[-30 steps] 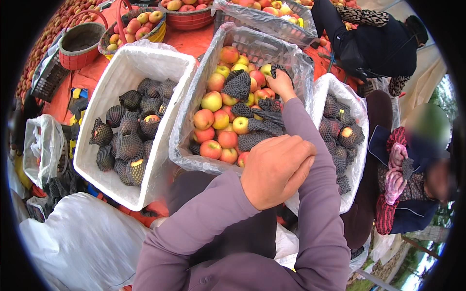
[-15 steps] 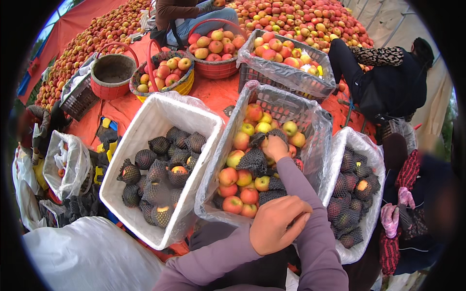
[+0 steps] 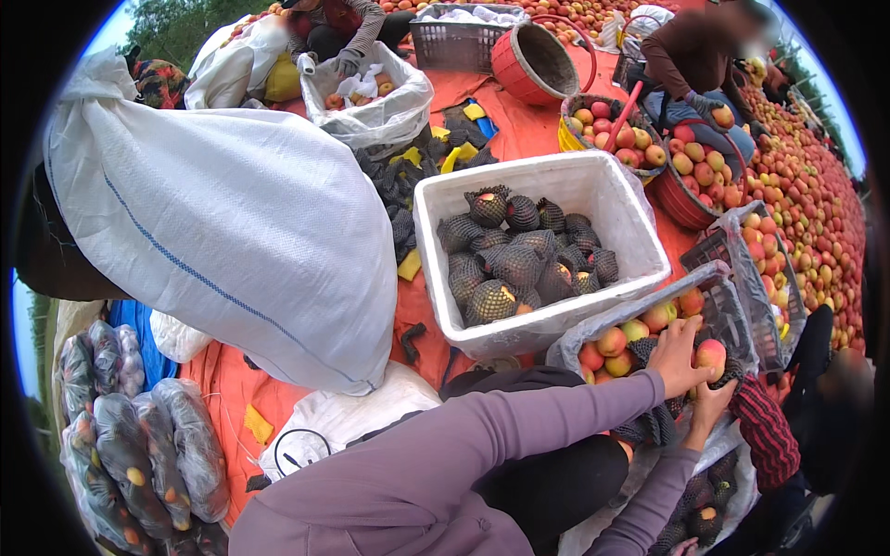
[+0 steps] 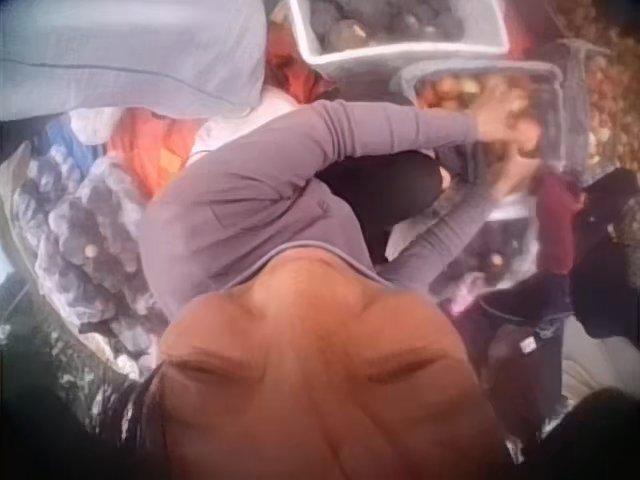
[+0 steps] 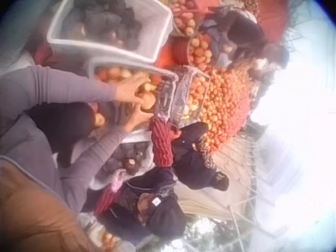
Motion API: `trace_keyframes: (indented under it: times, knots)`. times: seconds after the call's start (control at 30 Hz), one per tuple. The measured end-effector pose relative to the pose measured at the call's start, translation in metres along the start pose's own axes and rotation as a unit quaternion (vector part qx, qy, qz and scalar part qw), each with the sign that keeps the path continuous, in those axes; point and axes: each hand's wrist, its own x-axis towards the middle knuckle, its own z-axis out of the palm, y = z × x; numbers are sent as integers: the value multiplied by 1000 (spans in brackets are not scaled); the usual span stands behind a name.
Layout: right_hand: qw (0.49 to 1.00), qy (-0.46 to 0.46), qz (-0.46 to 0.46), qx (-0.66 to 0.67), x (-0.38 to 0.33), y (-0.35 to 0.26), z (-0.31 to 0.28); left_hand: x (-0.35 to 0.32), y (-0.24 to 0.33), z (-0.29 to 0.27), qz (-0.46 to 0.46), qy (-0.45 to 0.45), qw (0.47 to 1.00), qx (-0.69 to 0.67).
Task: The person sits at a fruit packing station and repeatedly picks apples from a central crate. They place each apple into a protective foam net and then transfer the netted apple into a white styrofoam container. The process is repeated continuously throughout the clip.
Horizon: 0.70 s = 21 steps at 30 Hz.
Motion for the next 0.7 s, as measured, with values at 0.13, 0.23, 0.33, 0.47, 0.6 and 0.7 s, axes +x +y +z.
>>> trace_keyframes:
  times: [0.13, 0.23, 0.33, 0.47, 0.6, 0.7]
  knots:
    - [946, 6, -229, -228, -40, -80, -30, -1, 5, 6, -140, -201, 899, -362]
    - [986, 22, -143, -89, -49, -99, -35, -3, 11, 6, -117, -257, 886, -369]
    - [994, 12, -78, 75, -65, -125, -48, -1, 20, -24, -161, -342, 788, -486]
    - [871, -70, 5, 486, -91, -111, -63, -15, 8, -69, -269, -376, 726, -509]
    - [752, -148, 77, 638, -118, -65, -69, -37, 10, -93, -300, -488, 539, -618]
    - [718, -220, 63, 658, -122, -92, -64, -46, 17, -100, -286, -510, 533, -611]
